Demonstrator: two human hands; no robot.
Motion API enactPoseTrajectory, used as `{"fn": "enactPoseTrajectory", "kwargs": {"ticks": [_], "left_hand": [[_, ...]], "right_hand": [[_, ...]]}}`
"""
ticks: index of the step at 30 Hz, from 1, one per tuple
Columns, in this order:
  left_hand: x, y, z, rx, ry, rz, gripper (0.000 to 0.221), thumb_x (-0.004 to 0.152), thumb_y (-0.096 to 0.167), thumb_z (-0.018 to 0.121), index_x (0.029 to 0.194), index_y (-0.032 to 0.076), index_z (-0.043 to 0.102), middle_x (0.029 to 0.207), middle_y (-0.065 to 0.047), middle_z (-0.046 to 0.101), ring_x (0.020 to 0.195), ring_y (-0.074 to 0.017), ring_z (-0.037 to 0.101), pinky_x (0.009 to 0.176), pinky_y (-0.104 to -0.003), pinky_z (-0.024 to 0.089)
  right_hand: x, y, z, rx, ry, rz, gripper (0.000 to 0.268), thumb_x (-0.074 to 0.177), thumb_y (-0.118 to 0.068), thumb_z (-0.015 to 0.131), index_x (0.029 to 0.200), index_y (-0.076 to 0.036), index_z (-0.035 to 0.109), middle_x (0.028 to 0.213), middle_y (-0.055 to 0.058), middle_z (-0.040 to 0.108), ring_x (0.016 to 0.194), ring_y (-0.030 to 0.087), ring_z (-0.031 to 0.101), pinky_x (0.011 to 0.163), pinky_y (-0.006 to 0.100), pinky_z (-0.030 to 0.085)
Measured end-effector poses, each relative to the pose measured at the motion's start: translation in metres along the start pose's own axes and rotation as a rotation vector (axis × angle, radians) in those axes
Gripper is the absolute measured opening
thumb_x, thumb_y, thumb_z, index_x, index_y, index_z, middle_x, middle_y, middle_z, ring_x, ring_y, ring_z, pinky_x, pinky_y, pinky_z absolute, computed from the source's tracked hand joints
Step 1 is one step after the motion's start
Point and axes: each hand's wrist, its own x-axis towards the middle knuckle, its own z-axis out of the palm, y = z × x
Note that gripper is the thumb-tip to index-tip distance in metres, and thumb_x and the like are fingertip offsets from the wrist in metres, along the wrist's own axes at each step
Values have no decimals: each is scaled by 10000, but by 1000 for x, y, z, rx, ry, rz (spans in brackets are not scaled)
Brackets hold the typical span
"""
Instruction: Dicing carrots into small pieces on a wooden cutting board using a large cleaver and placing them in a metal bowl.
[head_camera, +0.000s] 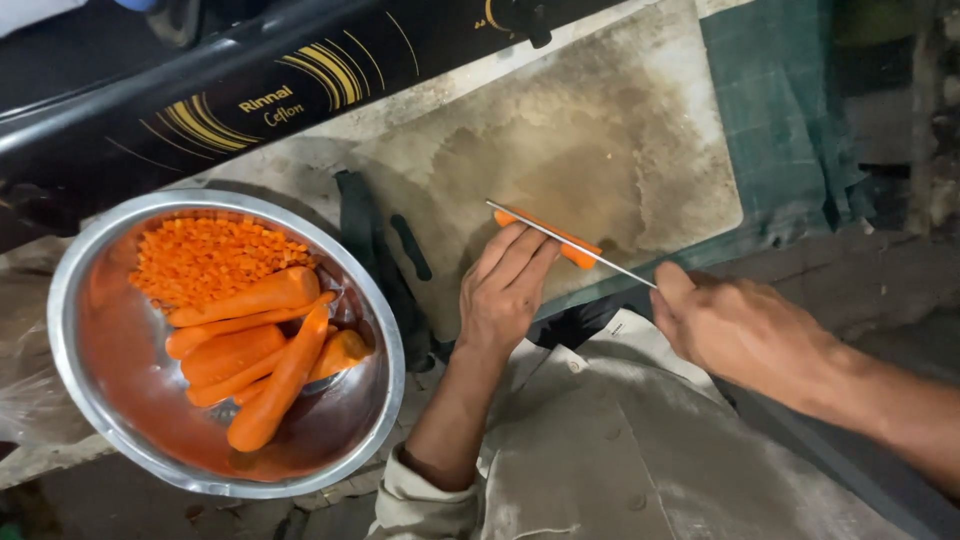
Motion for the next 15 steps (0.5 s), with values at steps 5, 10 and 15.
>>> {"fn": "enactPoseTrajectory", "kwargs": {"ticks": [5, 10, 15], "left_hand": [[0, -3, -1, 59, -21, -12, 93, 932, -15, 691, 888, 63, 715, 965, -37, 672, 957, -192, 650, 896, -263, 537], [-14, -11, 6, 75, -88, -37, 77, 958, 51, 679, 960, 84, 749, 1030, -21, 692, 992, -203, 663, 901, -283, 552], [-13, -11, 4, -71, -45, -34, 218, 1001, -48, 493, 1017, 40, 692, 1061, -68, 670, 958, -260, 678, 793, -329, 589]], "right_hand": [[10, 20, 15, 42, 190, -111, 212, 941, -315, 500, 855, -129, 445, 453, 108, 559, 391, 376, 576, 419, 517, 403], [16, 33, 22, -32, 315, -261, 228, 940, -259, 530, 805, -109, 424, 439, 62, 502, 347, 284, 532, 376, 434, 377], [18, 31, 15, -72, 275, -247, 204, 937, -303, 528, 857, -139, 437, 424, 71, 516, 340, 327, 538, 368, 472, 383]]}}
